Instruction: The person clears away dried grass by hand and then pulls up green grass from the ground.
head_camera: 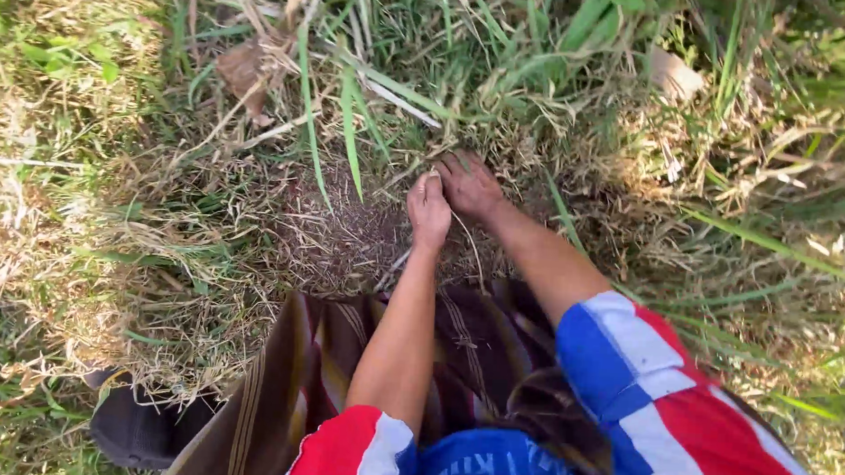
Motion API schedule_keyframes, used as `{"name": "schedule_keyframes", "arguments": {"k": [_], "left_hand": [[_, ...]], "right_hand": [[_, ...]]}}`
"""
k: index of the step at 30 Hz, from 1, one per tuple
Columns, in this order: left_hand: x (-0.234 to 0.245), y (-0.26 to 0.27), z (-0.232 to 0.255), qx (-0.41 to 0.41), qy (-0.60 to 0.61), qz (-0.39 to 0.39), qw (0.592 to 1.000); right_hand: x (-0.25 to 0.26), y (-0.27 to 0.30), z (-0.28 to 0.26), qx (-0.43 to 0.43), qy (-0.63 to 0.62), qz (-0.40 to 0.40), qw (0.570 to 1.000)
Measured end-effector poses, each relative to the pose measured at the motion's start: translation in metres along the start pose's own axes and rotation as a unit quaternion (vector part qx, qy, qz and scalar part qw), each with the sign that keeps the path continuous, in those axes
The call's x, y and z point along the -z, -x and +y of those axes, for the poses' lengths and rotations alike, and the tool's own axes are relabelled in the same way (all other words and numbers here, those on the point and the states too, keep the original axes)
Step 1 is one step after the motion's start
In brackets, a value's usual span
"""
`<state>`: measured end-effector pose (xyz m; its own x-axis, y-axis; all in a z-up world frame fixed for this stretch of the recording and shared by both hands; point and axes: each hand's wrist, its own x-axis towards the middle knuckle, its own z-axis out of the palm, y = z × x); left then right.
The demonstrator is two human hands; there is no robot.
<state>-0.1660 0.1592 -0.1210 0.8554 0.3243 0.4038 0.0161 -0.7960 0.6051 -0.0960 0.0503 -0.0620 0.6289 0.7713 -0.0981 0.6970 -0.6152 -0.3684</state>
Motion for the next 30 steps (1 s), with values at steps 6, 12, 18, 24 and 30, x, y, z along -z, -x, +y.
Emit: {"name": "schedule_keyframes", "arguments": {"k": [6,12,18,24,30], "left_hand": [[0.026,-0.003,-0.01,0.258,0.233,-0.151,0.925],[0.053,-0.038,-0.021,0.341,0.274,-0.069,0.897],[0.052,-0.033,-0.055,0.288,0.039,-0.292,0.911],[0.014,-0.02,-0.049,0.397,0.141,-0.365,0.83],[0.011,-0.024,-0.041,0.502,0.172,-0.303,0.792]], "right_hand": [[-0.058,0.008,-0.011,-0.048,-0.113,0.159,0.98],[-0.063,0.035,-0.038,-0.009,-0.107,0.133,0.985],[-0.043,0.022,-0.025,-0.135,-0.118,-0.047,0.983],[-0.049,-0.009,-0.019,-0.305,-0.1,0.152,0.935],[-0.041,-0.037,-0.031,-0.299,0.037,-0.172,0.938]]}}
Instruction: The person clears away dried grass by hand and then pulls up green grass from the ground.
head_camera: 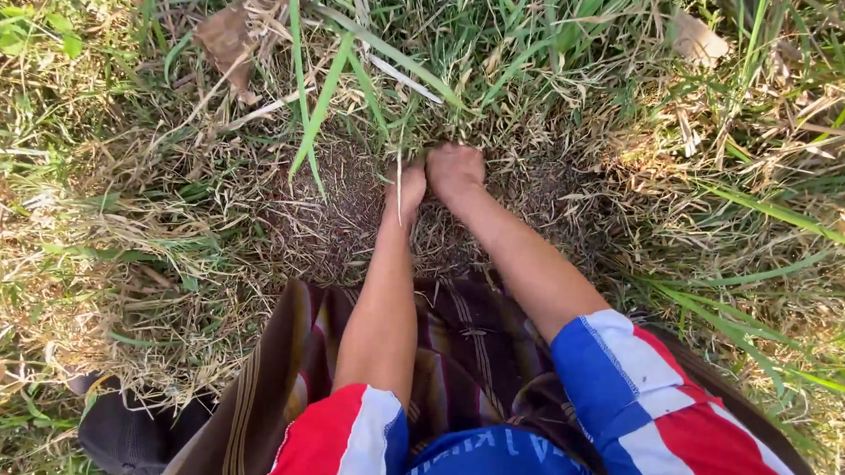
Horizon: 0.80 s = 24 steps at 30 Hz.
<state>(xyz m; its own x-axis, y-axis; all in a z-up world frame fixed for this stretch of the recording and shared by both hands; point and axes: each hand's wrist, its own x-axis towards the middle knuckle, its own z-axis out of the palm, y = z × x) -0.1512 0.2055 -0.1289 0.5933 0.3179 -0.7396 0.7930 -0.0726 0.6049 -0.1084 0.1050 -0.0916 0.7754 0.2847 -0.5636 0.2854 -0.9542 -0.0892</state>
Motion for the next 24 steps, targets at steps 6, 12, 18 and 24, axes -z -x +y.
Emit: {"name": "schedule_keyframes", "arguments": {"k": [6,12,18,24], "left_hand": [[0.008,0.011,0.019,-0.055,0.045,-0.021,0.997],[0.0,0.005,0.002,0.019,0.025,-0.035,0.999],[-0.002,0.013,0.021,-0.22,0.107,-0.135,0.96],[-0.011,-0.022,0.022,-0.108,-0.257,-0.001,0.96]], "right_hand": [[-0.012,0.01,0.026,0.023,0.092,0.061,0.994],[0.009,0.046,0.049,0.102,-0.037,0.093,0.99],[0.011,0.079,0.036,0.214,-0.049,-0.056,0.974],[-0.085,0.064,0.015,0.279,-0.217,0.118,0.928]]}}
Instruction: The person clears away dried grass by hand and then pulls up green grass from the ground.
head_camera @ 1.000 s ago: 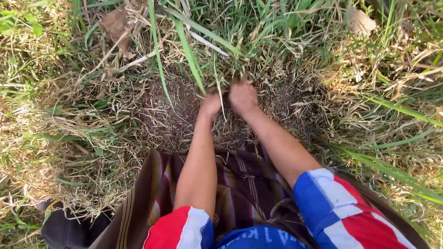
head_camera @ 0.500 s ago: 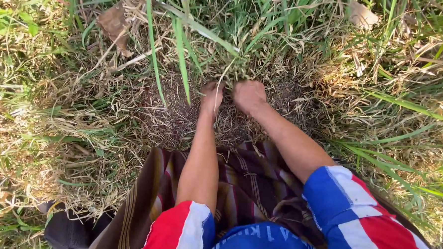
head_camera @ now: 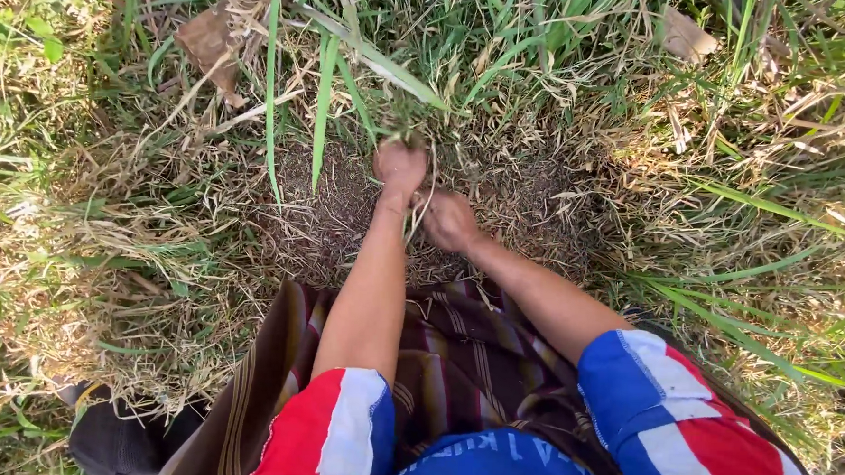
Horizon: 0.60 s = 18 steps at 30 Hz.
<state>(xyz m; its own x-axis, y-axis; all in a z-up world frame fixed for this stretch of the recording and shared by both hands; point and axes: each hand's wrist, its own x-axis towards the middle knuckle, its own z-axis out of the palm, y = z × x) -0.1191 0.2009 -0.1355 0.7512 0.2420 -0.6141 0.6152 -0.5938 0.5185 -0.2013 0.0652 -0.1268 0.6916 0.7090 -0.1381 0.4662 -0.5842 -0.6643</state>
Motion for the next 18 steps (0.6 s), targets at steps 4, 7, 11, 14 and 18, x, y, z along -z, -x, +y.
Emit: {"name": "schedule_keyframes", "arguments": {"k": [4,7,11,14,18], "left_hand": [[-0.029,-0.044,-0.048,-0.091,0.191,0.138,0.968],[-0.003,0.003,-0.025,-0.128,0.235,0.155,0.951],[-0.005,0.037,-0.02,0.084,0.244,0.029,0.966],[-0.089,-0.011,-0.103,-0.049,0.191,0.195,0.961],[-0.082,-0.004,-0.111,-0.16,0.507,0.133,0.837]], "right_hand": [[0.034,0.0,-0.001,-0.261,0.011,0.115,0.958],[0.062,0.005,0.011,-0.243,0.151,0.084,0.954],[0.07,0.01,0.026,-0.12,0.123,0.119,0.978],[0.085,-0.012,0.01,-0.044,0.112,0.201,0.972],[0.092,-0.034,0.0,0.036,0.127,0.207,0.969]]}}
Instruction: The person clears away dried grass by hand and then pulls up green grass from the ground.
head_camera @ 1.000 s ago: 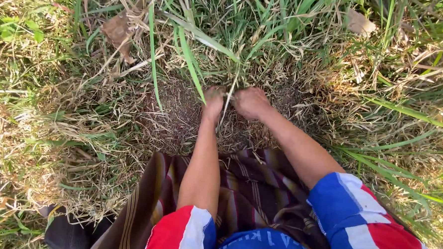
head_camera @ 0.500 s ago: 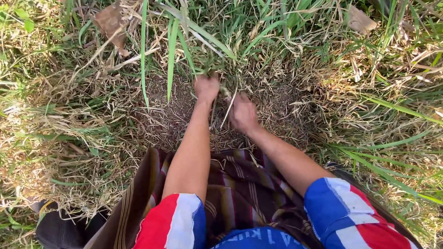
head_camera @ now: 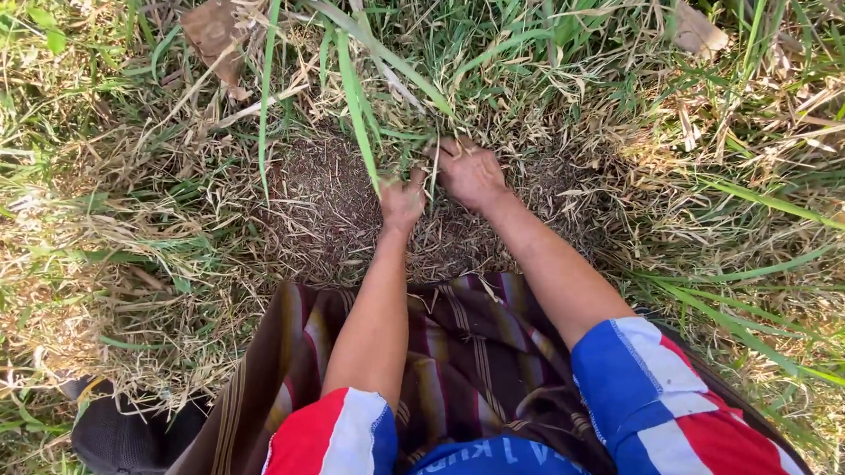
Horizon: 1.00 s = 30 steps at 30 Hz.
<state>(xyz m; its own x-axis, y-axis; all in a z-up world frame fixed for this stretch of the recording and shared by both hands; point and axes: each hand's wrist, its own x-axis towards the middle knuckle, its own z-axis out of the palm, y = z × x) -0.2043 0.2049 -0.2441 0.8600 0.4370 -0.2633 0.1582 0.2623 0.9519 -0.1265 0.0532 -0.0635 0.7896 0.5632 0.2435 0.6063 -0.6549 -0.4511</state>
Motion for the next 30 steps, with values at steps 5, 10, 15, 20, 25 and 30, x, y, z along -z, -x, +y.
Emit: {"name": "schedule_keyframes", "arguments": {"k": [5,10,15,20,25,30], "left_hand": [[-0.007,0.01,0.068,-0.035,-0.298,-0.035,0.953],[-0.016,0.017,0.101,-0.04,-0.297,-0.027,0.954],[-0.023,0.019,0.11,-0.024,-0.273,-0.056,0.96],[-0.018,0.006,0.081,-0.046,-0.317,-0.013,0.947],[-0.036,0.002,0.144,-0.009,-0.488,-0.027,0.873],[-0.036,0.012,0.137,-0.012,-0.493,-0.02,0.87]], "right_hand": [[-0.023,0.01,0.014,0.016,0.07,0.07,0.995],[-0.031,0.021,0.01,-0.018,0.028,0.048,0.998],[-0.023,0.017,0.01,-0.001,0.089,-0.053,0.995],[-0.041,0.006,0.02,0.084,0.107,-0.046,0.99],[-0.053,-0.001,0.018,0.063,0.065,-0.051,0.995],[-0.051,0.0,0.009,-0.057,-0.005,-0.159,0.986]]}}
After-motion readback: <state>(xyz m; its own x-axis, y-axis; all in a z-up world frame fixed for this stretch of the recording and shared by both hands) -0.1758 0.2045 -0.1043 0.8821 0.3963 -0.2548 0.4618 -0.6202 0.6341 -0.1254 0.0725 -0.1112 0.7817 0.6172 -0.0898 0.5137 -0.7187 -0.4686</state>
